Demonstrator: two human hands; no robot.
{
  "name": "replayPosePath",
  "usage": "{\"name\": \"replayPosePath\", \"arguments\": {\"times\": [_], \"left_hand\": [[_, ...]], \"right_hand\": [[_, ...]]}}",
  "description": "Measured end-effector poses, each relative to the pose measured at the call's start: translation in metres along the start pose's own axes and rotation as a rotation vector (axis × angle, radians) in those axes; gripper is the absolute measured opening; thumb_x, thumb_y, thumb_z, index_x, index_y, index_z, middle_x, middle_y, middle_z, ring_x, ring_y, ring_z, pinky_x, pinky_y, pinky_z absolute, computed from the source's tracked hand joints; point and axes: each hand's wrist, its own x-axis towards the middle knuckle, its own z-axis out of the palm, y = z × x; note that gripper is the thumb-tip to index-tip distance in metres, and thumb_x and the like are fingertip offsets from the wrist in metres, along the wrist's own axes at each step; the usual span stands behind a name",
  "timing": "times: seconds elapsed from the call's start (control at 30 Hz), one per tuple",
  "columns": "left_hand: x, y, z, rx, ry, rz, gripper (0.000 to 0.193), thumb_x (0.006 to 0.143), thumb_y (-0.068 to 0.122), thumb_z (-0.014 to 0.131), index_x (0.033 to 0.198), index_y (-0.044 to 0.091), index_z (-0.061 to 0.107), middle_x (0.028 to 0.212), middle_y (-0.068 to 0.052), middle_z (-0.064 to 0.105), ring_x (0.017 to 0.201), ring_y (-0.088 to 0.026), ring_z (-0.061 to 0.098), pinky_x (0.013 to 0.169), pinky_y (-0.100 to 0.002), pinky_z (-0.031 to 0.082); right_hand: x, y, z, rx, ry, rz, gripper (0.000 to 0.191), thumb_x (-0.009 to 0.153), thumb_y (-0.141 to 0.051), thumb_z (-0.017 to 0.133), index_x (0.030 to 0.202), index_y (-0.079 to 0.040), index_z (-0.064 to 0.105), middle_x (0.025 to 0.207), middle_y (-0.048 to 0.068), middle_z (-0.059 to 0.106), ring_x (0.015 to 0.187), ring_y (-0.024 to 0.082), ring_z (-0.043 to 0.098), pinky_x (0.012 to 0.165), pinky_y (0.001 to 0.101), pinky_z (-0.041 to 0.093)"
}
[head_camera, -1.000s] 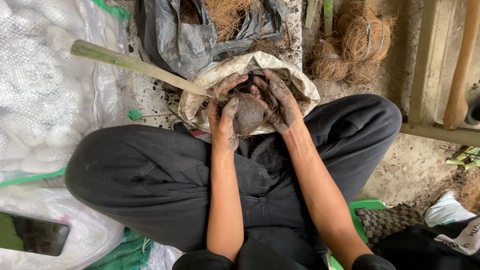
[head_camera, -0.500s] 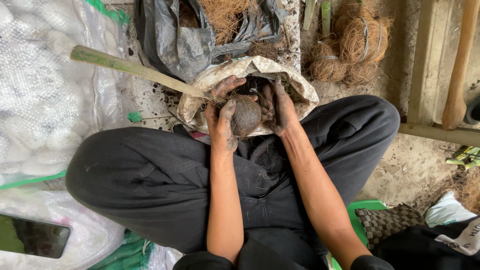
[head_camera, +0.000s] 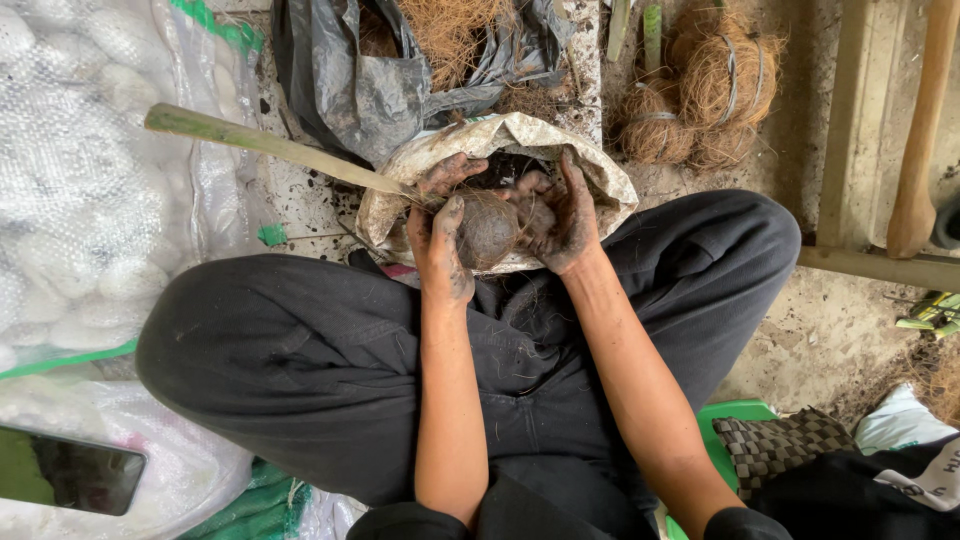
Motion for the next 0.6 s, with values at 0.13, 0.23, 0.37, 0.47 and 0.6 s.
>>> {"name": "replayPosePath", "arguments": {"times": [0.13,0.23,0.37,0.47,0.6], "left_hand": [[-0.001,0.002,0.001,-0.009,0.032,-0.029,0.048,0.097,0.011,0.06,0.141,-0.006,0.053,0.128,-0.025,0.067,0.101,-0.036,0.074,0.088,-0.049,0.064],[-0.001,0.001,-0.001,-0.005,0.037,-0.038,0.048,0.097,0.011,0.061,0.141,-0.007,0.053,0.128,-0.024,0.067,0.101,-0.037,0.074,0.087,-0.049,0.064],[0.0,-0.005,-0.008,-0.022,0.034,-0.038,0.045,0.097,0.009,0.061,0.139,-0.005,0.054,0.127,-0.023,0.068,0.1,-0.036,0.075,0.087,-0.046,0.062],[-0.001,-0.01,-0.015,0.026,0.169,0.014,0.044,0.099,0.005,0.062,0.141,-0.006,0.056,0.13,-0.017,0.065,0.112,-0.026,0.07,0.097,-0.042,0.06],[-0.003,-0.014,-0.018,-0.015,0.12,-0.031,0.041,0.098,0.009,0.061,0.137,-0.003,0.057,0.124,-0.017,0.069,0.101,-0.028,0.074,0.088,-0.042,0.062]], "right_hand": [[0.004,0.005,-0.004,-0.085,-0.134,-0.103,0.067,0.101,-0.067,0.053,0.059,-0.019,0.033,0.053,-0.005,0.037,0.04,0.008,0.029,0.031,0.0225,0.021],[0.001,0.003,0.002,-0.027,-0.138,-0.082,0.065,0.101,-0.062,0.054,0.058,-0.019,0.03,0.049,-0.005,0.033,0.035,0.009,0.027,0.029,0.0243,0.019],[-0.013,-0.008,0.018,0.021,0.003,-0.026,0.039,0.1,-0.048,0.049,0.081,-0.014,0.05,0.076,0.003,0.057,0.058,0.014,0.054,0.047,0.0237,0.044],[-0.018,-0.014,0.027,-0.102,-0.012,-0.05,0.032,0.091,-0.038,0.064,0.107,-0.012,0.054,0.111,0.014,0.067,0.085,0.021,0.07,0.07,0.0262,0.061],[-0.015,-0.011,0.023,-0.352,-0.122,-0.17,0.059,0.093,-0.066,0.061,0.116,-0.012,0.062,0.107,0.019,0.071,0.064,0.014,0.054,0.048,0.0202,0.05]]}}
